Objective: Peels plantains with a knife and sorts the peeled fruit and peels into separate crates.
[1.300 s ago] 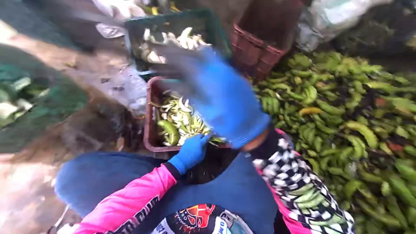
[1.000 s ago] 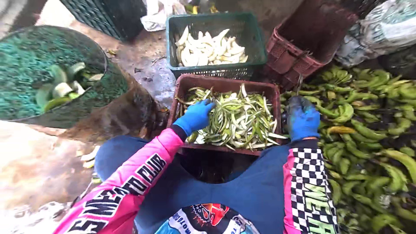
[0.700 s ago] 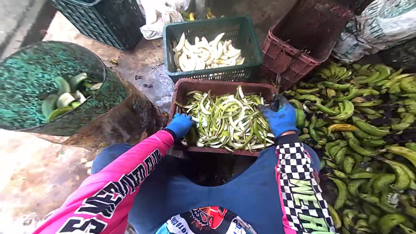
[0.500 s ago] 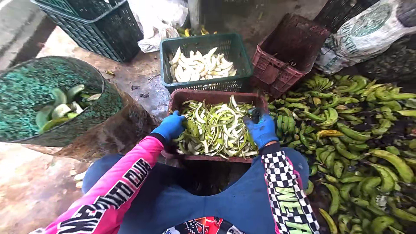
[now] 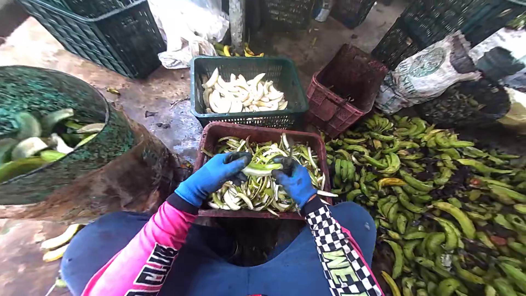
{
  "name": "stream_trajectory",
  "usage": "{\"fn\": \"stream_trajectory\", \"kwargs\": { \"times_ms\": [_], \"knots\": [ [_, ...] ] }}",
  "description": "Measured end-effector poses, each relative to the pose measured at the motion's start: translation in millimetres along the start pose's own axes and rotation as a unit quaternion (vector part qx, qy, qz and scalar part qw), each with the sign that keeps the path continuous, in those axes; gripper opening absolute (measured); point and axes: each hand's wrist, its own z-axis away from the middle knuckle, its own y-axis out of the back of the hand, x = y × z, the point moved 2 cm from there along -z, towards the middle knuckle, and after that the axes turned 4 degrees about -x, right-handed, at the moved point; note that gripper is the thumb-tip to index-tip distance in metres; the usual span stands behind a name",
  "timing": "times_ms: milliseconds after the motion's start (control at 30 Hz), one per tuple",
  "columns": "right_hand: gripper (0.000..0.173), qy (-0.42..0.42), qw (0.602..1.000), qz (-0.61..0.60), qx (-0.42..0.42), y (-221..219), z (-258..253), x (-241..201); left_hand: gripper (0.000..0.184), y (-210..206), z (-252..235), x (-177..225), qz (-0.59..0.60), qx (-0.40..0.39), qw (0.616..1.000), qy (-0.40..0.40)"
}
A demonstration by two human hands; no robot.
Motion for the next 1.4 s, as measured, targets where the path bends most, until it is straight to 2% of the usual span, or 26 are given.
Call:
{"fn": "stream_trajectory", "kwargs": {
  "times_ms": [67, 133, 200, 300, 400, 467, 567, 667, 900, 967, 1067, 1133, 1200, 1300, 1400],
  "knots": [
    [0.037, -0.029, 0.991, -0.126, 0.027, 0, -1, -2, 0.053, -5, -3, 1, 0.062, 0.014, 0.996, -0.060],
    [0.036, -0.023, 0.973, -0.229, 0.037, -5, 0, -4, 0.056, -14, -11, -7, 0.092, 0.033, 0.991, -0.096],
    [0.037, -0.015, 0.962, -0.272, 0.029, -13, 3, -7, 0.051, -23, -16, -14, 0.131, 0.054, 0.984, -0.103],
    [0.037, 0.002, 0.961, -0.275, -0.004, -24, 11, -10, 0.046, -26, -18, -17, 0.175, 0.085, 0.977, -0.085],
    [0.040, 0.022, 0.968, -0.242, -0.062, -24, 16, -15, 0.042, -22, -15, -15, 0.209, 0.089, 0.971, -0.075],
    [0.047, 0.033, 0.975, -0.208, -0.070, -23, 16, -15, 0.041, -19, -14, -13, 0.238, 0.089, 0.964, -0.083],
    [0.056, 0.027, 0.994, -0.109, -0.013, -20, 12, -6, 0.040, -11, -15, -16, 0.281, 0.086, 0.951, -0.098],
    [0.054, 0.044, 0.998, -0.041, 0.027, -17, 13, -2, 0.041, -6, -16, -20, 0.314, 0.107, 0.940, -0.079],
    [0.061, 0.120, 0.986, 0.113, 0.026, -30, 21, -8, 0.041, 2, -20, -20, 0.442, 0.062, 0.893, -0.051],
    [0.065, 0.137, 0.981, 0.129, 0.038, -34, 24, -8, 0.039, 3, -19, -19, 0.439, 0.066, 0.894, -0.053],
    [0.062, 0.185, 0.968, 0.162, 0.055, -36, 28, -11, 0.036, 1, -14, -14, 0.376, 0.122, 0.917, -0.056],
    [0.059, 0.231, 0.954, 0.182, 0.051, -35, 30, -13, 0.035, 1, -10, -14, 0.257, 0.147, 0.952, -0.073],
    [0.056, 0.239, 0.949, 0.206, 0.011, -36, 31, -15, 0.038, 0, -2, -11, 0.133, 0.163, 0.975, -0.076],
    [0.050, 0.232, 0.949, 0.211, -0.029, -41, 30, -12, 0.038, -6, -1, -4, 0.150, 0.165, 0.974, -0.046],
    [0.045, 0.221, 0.958, 0.185, -0.002, -44, 24, -9, 0.039, -8, -1, -3, 0.112, 0.144, 0.982, -0.057]
  ]
}}
